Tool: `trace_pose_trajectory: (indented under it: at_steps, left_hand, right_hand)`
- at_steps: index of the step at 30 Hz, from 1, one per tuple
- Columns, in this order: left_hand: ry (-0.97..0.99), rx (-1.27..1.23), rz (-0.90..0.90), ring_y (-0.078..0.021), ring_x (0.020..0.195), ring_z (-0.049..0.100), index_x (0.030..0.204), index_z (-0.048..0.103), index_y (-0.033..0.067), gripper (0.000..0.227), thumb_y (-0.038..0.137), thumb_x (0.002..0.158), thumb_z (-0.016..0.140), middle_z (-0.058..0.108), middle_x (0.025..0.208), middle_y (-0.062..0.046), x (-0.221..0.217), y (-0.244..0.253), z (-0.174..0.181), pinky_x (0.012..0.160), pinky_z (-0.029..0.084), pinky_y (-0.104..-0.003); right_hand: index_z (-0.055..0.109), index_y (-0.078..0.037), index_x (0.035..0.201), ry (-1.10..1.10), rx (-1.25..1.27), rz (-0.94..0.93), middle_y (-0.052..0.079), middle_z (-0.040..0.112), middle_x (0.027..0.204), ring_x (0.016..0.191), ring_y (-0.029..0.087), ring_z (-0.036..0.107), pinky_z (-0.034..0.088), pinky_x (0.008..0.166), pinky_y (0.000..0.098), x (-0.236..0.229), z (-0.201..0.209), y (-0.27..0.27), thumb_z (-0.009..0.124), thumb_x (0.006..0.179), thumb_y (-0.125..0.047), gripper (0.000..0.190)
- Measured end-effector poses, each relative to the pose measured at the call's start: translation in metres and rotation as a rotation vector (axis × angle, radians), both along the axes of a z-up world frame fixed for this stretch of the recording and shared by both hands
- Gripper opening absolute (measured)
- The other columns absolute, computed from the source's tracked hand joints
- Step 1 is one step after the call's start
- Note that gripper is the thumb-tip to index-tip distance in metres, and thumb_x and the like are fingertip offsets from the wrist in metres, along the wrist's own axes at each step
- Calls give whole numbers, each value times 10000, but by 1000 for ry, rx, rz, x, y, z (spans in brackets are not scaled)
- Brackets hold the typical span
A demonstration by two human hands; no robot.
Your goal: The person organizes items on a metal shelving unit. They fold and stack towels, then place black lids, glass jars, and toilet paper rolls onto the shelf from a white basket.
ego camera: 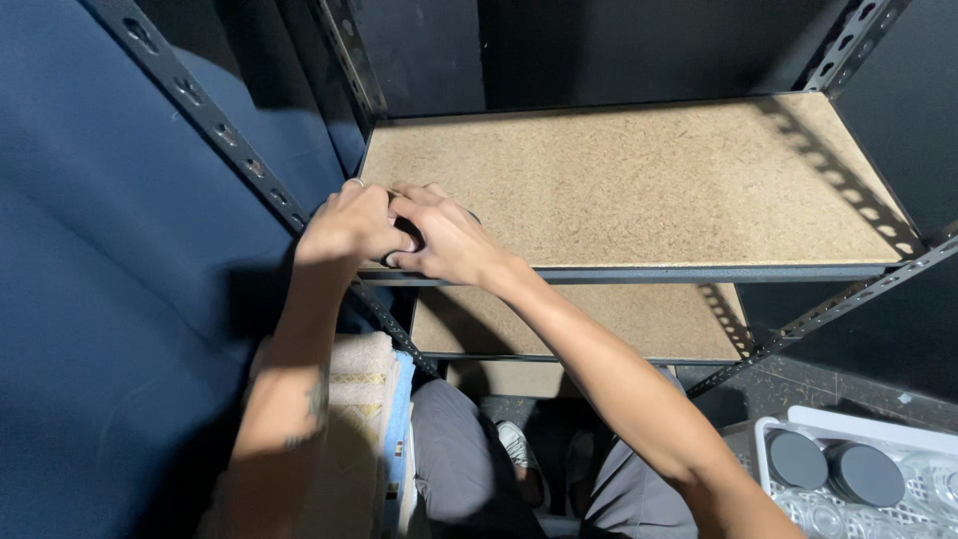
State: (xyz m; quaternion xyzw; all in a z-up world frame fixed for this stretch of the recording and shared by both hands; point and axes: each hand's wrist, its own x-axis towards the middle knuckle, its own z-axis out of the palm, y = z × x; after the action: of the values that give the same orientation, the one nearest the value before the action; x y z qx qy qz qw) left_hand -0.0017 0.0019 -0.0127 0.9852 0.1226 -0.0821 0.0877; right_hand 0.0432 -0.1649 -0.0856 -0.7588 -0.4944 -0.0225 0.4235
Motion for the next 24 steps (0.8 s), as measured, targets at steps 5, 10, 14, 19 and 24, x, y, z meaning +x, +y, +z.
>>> trace_pose_trajectory:
  at_steps: [5,10,14,19,24]
  left_hand:
    - [-1120,532,-457,-301,1258,736,1389,795,93,609,619,1085,774,687,1249,-129,-53,-47,-20,934,666,-347]
    - [-246,-480,-777,-314,1428,620,1559,578,156,592,366,1032,747,644,1540,-98,-82,-148,-27,1047,537,-473]
    - [-46,-798,-1031,-301,1310,724,1566,668,158,620,143,960,797,782,1403,-109,-68,-242,-96,1157,498,-391]
    - [513,-747,-901,-310,1281,791,1499,730,189,430,237,1078,659,823,1298,-101,-57,-351,-188,988,663,-507]
    - [443,-702,-823,-401,1227,803,1523,683,169,460,273,1075,656,808,1306,-178,-60,-428,-284,939,665,-563]
  right_hand:
    - [726,-133,1200,-15,351,-183,141,744,1411,1290,437,699,614,1064,539,-80,25,-87,774,1067,-170,146]
    - [733,1,1075,8,547,-456,157,802,1060,807,259,640,540,766,354,-133,-57,-186,699,1116,-108,122]
    - [798,-52,1104,263,345,-766,67,756,926,785,178,644,532,752,315,-173,-130,-282,739,1074,-84,74]
    - [830,-85,1117,237,18,-1385,181,819,1003,927,428,720,613,780,488,-200,-185,-378,807,911,-25,216]
    - [720,-142,1298,360,-468,-1458,155,775,1266,1163,390,623,585,917,524,-190,-183,-411,732,900,-30,413]
